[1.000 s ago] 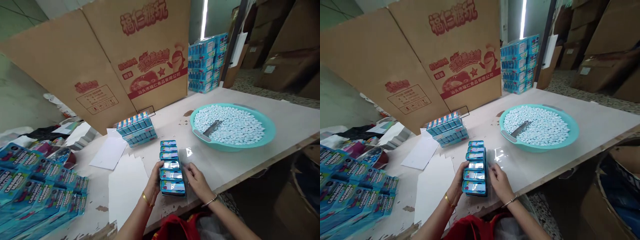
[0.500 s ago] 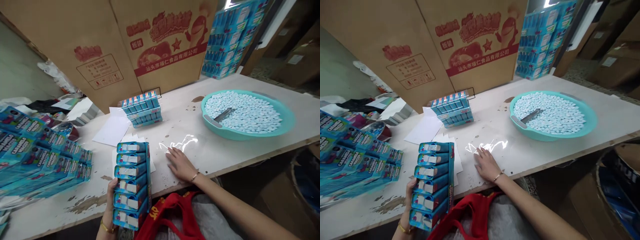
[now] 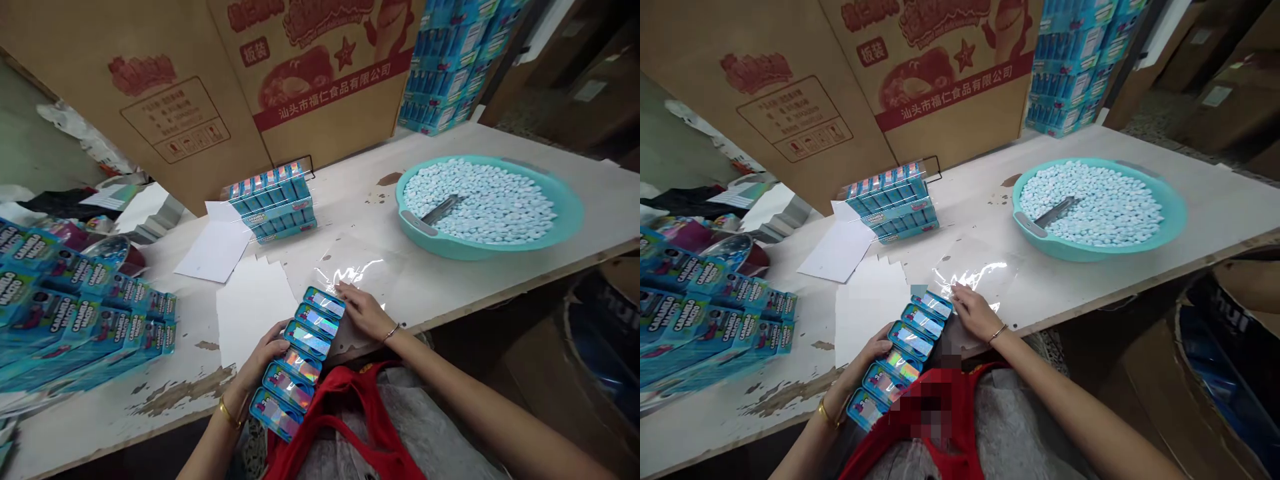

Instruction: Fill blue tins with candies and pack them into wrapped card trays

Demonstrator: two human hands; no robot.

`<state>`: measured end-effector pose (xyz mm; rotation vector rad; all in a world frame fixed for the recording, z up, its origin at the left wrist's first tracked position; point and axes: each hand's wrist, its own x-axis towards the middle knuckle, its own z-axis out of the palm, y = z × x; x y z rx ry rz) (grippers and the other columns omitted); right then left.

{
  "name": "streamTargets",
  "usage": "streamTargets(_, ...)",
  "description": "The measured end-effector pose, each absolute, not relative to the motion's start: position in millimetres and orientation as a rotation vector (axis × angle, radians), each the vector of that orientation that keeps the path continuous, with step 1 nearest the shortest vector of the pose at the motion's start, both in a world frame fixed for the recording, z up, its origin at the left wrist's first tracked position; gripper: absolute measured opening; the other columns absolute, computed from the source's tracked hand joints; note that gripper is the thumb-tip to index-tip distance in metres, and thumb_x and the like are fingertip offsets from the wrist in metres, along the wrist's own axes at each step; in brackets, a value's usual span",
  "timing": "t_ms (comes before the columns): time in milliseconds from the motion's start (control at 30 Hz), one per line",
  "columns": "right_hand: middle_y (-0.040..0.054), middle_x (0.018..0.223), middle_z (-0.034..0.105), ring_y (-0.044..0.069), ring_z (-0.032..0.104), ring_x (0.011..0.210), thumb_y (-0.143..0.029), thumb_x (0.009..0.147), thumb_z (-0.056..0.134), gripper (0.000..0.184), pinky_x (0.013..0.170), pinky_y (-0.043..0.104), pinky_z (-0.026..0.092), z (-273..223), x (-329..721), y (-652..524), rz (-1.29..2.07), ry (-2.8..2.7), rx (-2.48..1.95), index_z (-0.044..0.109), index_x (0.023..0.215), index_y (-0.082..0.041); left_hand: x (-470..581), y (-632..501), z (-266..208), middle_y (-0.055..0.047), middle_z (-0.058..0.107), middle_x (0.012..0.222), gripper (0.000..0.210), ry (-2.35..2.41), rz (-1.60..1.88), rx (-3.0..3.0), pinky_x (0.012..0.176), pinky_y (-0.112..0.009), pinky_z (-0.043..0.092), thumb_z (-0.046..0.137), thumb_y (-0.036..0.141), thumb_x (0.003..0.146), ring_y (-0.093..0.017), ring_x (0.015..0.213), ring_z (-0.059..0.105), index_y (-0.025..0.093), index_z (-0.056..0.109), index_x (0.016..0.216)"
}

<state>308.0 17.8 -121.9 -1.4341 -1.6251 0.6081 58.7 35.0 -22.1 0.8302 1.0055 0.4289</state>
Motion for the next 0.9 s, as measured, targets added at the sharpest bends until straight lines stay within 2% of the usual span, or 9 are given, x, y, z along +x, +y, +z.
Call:
streamTargets(100,0.0103,0.102,0.069,0.022,0.064,0.101,-0.032,0.094,0.040,0.027,0.092,0.039,0.050,-103.7,314.3,23.5,0.572,-1.490,-1.451,0.063,0.087,-0.021,56.6,40.4,-32.0,-0.010,0.067,0.111,0.062,1.021,0.372,0.924,0.085,-0.035,0.048,0.072,0.037,0.065,-0.029,0.101,0.063,0.020,0.057,0.123)
streamTargets(200,0.0110,0.108,0.069,0.023,0.062,0.105,-0.035,0.094,0.041,0.028,0.094,0.039,0.048,-93.2,315.6,26.9,0.597,-1.507,-1.434,0.065,0.091,-0.020,57.7,40.9,-32.6,-0.010,0.067,0.110,0.065,1.010,0.376,0.957,0.086,-0.037,0.048,0.071,0.038,0.065,-0.030,0.101,0.062,0.020,0.055,0.126)
streamTargets(400,0.0041,0.110,0.071,0.022,0.064,0.106,-0.037,0.093,0.043,0.031,0.106,0.046,0.039,-96.9,319.3,24.0,0.879,-1.479,-1.358,0.069,0.101,-0.025,67.4,44.2,-22.2,-0.010,0.064,0.114,0.068,0.941,0.345,1.003,0.089,-0.040,0.046,0.070,0.038,0.064,-0.032,0.104,0.060,0.022,0.054,0.128)
streamTargets(533,0.0046,0.111,0.070,0.022,0.063,0.109,-0.035,0.093,0.044,0.029,0.109,0.047,0.035,-92.5,326.1,25.9,0.740,-1.450,-1.364,0.069,0.104,-0.024,72.1,45.2,-22.2,-0.009,0.065,0.110,0.067,0.982,0.287,1.089,0.089,-0.038,0.046,0.069,0.037,0.066,-0.031,0.104,0.060,0.020,0.053,0.128)
streamTargets(733,0.0098,0.100,0.069,0.022,0.060,0.100,-0.029,0.094,0.047,0.024,0.093,0.042,0.047,-88.7,331.9,25.4,0.361,-1.488,-1.371,0.069,0.095,-0.020,67.6,40.3,-32.4,-0.009,0.066,0.108,0.065,1.023,0.306,1.033,0.085,-0.037,0.047,0.067,0.038,0.068,-0.029,0.099,0.062,0.019,0.052,0.128)
streamTargets(900,0.0085,0.092,0.065,0.021,0.057,0.090,-0.027,0.095,0.046,0.024,0.083,0.038,0.048,-102.7,327.3,23.5,0.382,-1.590,-1.363,0.068,0.092,-0.020,67.6,39.4,-31.8,-0.011,0.066,0.111,0.062,0.922,0.374,0.952,0.083,-0.033,0.048,0.066,0.037,0.069,-0.027,0.099,0.062,0.017,0.053,0.127)
